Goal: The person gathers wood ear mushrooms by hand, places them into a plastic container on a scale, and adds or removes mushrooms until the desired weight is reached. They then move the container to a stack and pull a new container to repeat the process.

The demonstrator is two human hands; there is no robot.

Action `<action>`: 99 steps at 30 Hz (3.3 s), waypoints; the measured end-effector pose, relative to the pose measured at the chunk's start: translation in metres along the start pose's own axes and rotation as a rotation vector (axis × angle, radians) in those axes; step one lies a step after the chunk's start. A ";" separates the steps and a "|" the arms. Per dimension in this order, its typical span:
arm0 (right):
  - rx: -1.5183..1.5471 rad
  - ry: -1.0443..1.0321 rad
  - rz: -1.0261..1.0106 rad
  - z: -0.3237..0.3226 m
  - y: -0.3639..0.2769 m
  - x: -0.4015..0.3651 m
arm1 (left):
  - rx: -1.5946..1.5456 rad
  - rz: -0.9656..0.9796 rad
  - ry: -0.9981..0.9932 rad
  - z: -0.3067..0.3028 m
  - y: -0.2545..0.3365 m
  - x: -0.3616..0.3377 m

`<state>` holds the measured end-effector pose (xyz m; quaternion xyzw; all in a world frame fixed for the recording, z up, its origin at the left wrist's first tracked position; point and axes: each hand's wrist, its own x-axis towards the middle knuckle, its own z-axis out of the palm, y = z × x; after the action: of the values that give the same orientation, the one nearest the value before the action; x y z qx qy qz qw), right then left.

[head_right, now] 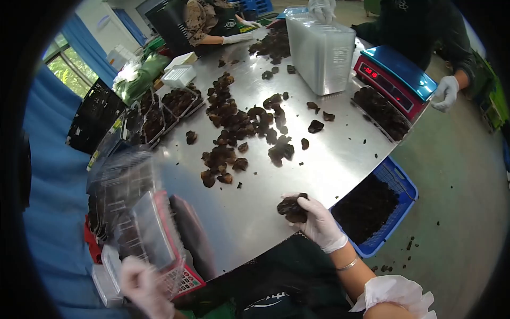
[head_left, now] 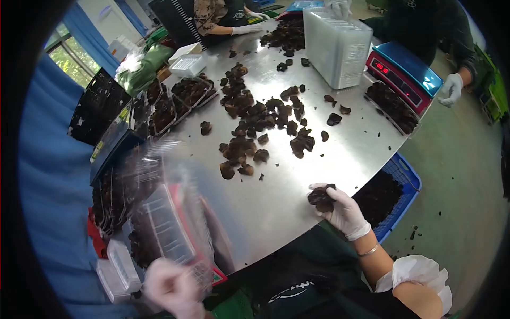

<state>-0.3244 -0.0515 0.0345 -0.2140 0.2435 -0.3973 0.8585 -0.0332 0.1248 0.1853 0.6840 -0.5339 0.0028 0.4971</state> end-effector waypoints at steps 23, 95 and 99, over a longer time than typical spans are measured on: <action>-1.281 -0.818 -0.503 0.107 0.099 0.169 | 0.118 -0.623 -0.238 0.148 -0.097 -0.042; -1.758 0.034 -0.110 -0.007 -0.094 0.033 | 0.404 -0.256 -0.453 0.142 -0.051 -0.046; -1.701 0.149 -0.086 -0.012 -0.051 0.018 | 0.383 -0.262 -0.488 0.147 -0.070 -0.057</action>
<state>-0.3505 -0.0983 0.0496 -0.7679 0.5065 -0.1246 0.3719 -0.0835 0.0616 0.0333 0.8083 -0.5345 -0.1248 0.2131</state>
